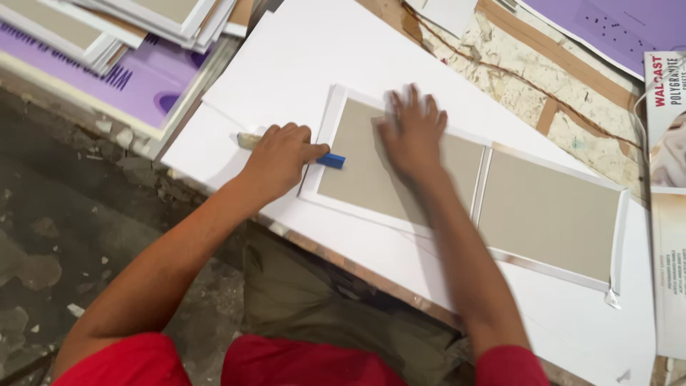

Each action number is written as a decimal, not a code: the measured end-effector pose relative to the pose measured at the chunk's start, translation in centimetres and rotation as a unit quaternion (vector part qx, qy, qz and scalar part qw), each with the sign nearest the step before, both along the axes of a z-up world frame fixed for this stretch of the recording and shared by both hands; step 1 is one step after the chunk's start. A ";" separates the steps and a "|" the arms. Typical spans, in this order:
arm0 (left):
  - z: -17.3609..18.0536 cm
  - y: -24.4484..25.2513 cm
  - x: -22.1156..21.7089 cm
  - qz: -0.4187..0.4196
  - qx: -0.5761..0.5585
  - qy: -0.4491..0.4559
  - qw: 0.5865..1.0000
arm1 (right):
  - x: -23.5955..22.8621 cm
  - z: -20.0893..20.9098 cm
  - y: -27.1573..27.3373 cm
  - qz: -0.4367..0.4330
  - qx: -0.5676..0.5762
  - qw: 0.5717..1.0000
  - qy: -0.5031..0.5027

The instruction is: The person places a printed sheet onto a white board and smooths it with a blue squeegee. They then position a white frame over the sheet and press the edges to secure it. The person repeats this process with additional sheets and frames, stacking the completed units on the table.

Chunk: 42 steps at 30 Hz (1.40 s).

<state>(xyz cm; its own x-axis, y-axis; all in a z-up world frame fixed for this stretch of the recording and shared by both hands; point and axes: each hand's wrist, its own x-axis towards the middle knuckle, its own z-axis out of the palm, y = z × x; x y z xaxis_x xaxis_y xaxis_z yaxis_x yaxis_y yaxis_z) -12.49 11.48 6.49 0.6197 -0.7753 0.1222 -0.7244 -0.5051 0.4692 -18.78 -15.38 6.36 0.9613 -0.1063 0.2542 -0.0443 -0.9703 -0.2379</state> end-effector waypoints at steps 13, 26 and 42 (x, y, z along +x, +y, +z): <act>-4.1 -8.8 11.4 0.052 -0.122 -0.151 0.980 | 1.1 0.0 1.0 0.057 0.011 0.998 0.027; -4.6 -6.5 8.1 0.001 -0.118 -0.189 0.975 | 1.2 -0.5 1.4 0.030 0.026 0.999 0.023; 2.0 5.8 -9.2 -0.029 -0.017 -0.053 0.998 | 1.0 -1.7 0.7 0.016 0.052 0.999 0.004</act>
